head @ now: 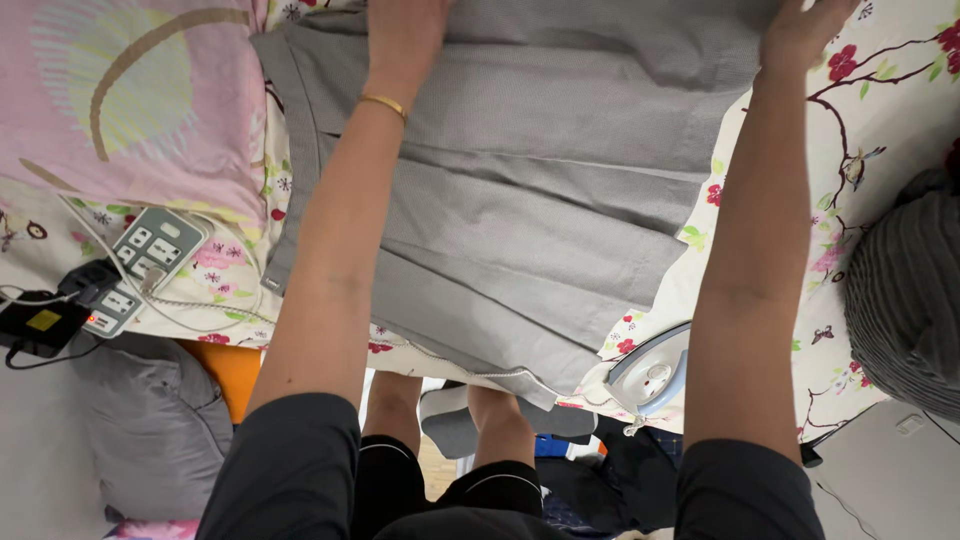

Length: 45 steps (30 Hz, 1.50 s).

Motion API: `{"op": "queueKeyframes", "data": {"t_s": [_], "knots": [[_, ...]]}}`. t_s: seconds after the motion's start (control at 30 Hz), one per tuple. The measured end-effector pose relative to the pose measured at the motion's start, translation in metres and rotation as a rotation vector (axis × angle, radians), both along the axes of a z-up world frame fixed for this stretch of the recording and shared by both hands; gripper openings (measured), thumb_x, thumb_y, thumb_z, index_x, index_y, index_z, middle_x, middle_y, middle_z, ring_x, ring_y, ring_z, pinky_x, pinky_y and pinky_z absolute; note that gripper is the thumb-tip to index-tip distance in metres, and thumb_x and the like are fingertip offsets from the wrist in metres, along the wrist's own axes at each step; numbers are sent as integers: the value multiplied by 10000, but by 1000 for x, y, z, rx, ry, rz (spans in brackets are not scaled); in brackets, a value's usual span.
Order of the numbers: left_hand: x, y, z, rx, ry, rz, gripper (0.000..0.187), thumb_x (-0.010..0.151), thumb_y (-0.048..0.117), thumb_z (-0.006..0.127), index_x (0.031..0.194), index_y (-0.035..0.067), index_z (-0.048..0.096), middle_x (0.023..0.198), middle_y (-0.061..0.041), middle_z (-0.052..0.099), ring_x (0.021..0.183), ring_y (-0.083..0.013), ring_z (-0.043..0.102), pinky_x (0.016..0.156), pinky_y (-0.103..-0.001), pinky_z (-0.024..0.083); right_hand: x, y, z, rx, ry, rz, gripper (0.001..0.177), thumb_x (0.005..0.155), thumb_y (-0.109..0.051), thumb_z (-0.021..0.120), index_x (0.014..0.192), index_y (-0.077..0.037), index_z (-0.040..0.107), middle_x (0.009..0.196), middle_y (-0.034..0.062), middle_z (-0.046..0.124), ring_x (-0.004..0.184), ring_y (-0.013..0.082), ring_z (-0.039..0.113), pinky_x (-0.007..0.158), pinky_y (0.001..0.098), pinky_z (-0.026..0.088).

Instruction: The person irons a pair of grey trousers on a bed, smoothing the fabric with an iron and adjusting the garment multiple times. The person then folds the trousers and places them on a pile of other clothes.

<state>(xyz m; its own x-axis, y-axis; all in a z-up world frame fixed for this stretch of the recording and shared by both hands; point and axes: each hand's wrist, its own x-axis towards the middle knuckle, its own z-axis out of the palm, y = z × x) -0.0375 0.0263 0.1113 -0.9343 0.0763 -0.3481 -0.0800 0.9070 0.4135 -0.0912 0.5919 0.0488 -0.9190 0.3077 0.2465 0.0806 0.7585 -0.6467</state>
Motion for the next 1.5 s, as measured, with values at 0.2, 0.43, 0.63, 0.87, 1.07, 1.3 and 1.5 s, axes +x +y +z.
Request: {"op": "queueKeyframes", "data": {"t_s": [0.2,0.43,0.63,0.87,1.07,1.3,1.5], "knots": [[44,5,4,-168,451,-573,515,1062,420,625,1493,152,540,1542,-16,483,1434,-215,423,1170,-449,351,51,-67,10,507,-225,223,549,1029,-250,720,1421,50,482,1456,336,422,1315,462,407,1068,553,340],[48,7,3,-35,144,-413,674,1081,551,608,1645,243,403,1567,-86,459,1449,-273,381,1194,-492,277,61,-59,-3,510,-211,244,409,1054,-232,712,1385,-30,581,1432,252,541,1351,461,464,1136,572,375],[46,12,8,-114,353,-444,701,992,558,658,1604,299,433,1530,-73,477,1413,-260,401,1172,-497,265,83,-189,71,313,-284,714,496,1068,-175,636,1518,8,533,1512,254,520,1381,457,464,1171,555,301],[30,17,13,32,-24,-287,468,1035,432,707,1449,242,602,1347,-78,641,1248,-290,585,1075,-489,451,81,-210,36,352,-449,573,514,1122,-468,609,1363,-14,603,1328,227,622,1250,437,534,1099,570,311],[26,20,7,121,96,-228,416,936,307,817,1282,140,658,1205,-105,685,1103,-321,634,941,-481,506,71,-67,16,801,-135,144,516,1059,-378,665,1387,-12,512,1395,277,556,1270,456,520,1117,638,346],[41,18,20,93,473,-339,514,880,229,831,1345,141,632,1272,-112,641,1207,-293,582,1049,-449,432,106,-23,60,40,-423,259,749,842,94,686,1516,-170,493,1452,164,567,1291,318,631,1021,385,607],[59,17,17,67,496,-382,438,879,214,809,1287,127,678,1205,-53,667,1185,-234,596,1057,-422,445,112,-29,65,95,-362,233,667,801,138,706,1388,-168,621,1297,105,590,1011,240,718,822,328,616]]}}
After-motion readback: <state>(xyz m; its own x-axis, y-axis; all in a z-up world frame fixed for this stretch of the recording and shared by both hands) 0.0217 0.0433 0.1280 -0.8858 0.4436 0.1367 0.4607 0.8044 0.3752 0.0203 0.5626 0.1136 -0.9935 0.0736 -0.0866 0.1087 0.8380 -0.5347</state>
